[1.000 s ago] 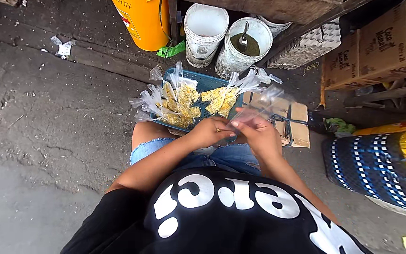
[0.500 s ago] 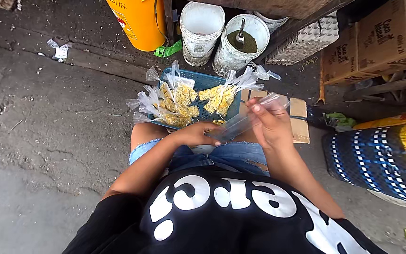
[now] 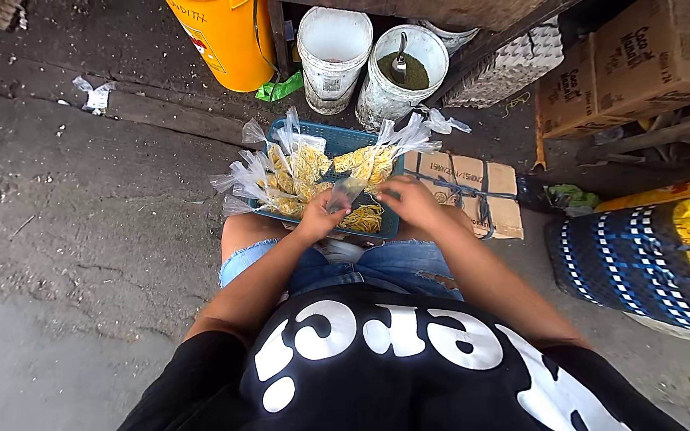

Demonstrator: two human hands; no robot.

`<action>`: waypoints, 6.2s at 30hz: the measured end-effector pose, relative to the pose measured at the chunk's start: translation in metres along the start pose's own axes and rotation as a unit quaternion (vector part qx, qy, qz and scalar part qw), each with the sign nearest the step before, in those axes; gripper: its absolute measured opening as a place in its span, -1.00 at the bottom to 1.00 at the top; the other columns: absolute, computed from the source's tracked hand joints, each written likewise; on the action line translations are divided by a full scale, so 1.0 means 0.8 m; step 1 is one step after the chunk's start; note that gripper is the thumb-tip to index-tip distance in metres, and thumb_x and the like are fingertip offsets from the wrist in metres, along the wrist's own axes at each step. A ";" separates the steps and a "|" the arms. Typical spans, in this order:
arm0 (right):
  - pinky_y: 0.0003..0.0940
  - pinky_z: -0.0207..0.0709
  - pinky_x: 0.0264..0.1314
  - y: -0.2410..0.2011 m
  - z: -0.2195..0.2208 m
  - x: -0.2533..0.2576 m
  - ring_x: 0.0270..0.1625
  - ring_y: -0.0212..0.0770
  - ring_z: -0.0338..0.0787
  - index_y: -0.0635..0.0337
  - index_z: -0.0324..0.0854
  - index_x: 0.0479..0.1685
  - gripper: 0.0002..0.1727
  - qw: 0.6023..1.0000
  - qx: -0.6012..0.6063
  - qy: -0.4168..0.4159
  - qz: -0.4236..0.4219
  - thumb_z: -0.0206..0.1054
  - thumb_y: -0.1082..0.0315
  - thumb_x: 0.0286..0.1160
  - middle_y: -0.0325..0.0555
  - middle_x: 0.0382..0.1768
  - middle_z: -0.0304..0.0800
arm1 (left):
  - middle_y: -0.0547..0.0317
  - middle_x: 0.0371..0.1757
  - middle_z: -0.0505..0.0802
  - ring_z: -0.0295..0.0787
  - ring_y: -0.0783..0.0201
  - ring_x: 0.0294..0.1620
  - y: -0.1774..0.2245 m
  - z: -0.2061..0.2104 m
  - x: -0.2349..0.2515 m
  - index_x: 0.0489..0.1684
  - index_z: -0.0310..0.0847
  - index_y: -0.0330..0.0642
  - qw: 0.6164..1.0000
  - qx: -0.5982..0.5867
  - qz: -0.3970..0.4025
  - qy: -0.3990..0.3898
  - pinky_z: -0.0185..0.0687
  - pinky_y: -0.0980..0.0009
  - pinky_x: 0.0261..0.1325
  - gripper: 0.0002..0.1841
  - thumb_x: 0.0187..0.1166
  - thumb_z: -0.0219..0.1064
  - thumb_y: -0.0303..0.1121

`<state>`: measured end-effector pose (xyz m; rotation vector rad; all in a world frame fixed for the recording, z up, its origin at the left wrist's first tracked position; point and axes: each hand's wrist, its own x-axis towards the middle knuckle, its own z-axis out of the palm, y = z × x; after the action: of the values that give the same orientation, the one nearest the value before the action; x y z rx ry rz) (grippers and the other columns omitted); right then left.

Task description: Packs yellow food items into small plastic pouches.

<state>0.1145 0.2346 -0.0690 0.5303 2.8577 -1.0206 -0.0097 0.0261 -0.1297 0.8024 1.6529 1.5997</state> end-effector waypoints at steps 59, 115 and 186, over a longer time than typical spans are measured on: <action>-0.49 0.79 -0.13 -0.109 -0.030 -0.050 -0.31 -0.46 0.85 0.17 0.65 -0.02 -0.79 0.966 0.249 0.062 0.031 0.48 0.49 0.41 -0.27 -0.30 0.86 | -0.16 0.01 0.85 0.82 0.12 0.06 0.001 0.000 0.000 0.09 0.68 -0.43 0.988 0.132 -0.003 -0.073 0.69 0.13 0.24 -0.69 0.43 0.51 -0.53; -0.31 0.77 0.05 -0.088 0.000 -0.045 0.04 -0.19 0.84 0.22 0.81 0.01 -0.80 0.991 0.070 0.064 -0.100 0.47 0.40 0.47 0.05 0.17 0.78 | -0.08 -0.11 0.87 0.83 0.24 -0.12 -0.003 -0.003 0.000 0.04 0.71 -0.40 0.991 0.117 -0.002 -0.072 0.74 0.20 0.07 -0.69 0.36 0.57 -0.51; -0.30 0.70 0.36 -0.095 -0.030 -0.013 0.34 -0.26 0.79 0.14 0.40 0.59 -0.39 0.951 0.297 -0.003 -0.092 0.14 0.67 0.48 -0.10 0.56 0.60 | 0.06 -0.18 0.89 0.82 0.36 -0.14 0.001 -0.004 0.008 -0.05 0.76 -0.33 0.979 0.138 -0.138 -0.050 0.72 0.26 0.13 -0.71 0.36 0.64 -0.39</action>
<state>0.0998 0.1921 -0.0026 0.2796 2.5927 -1.9246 -0.0161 0.0293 -0.1294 0.7376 1.8469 1.1372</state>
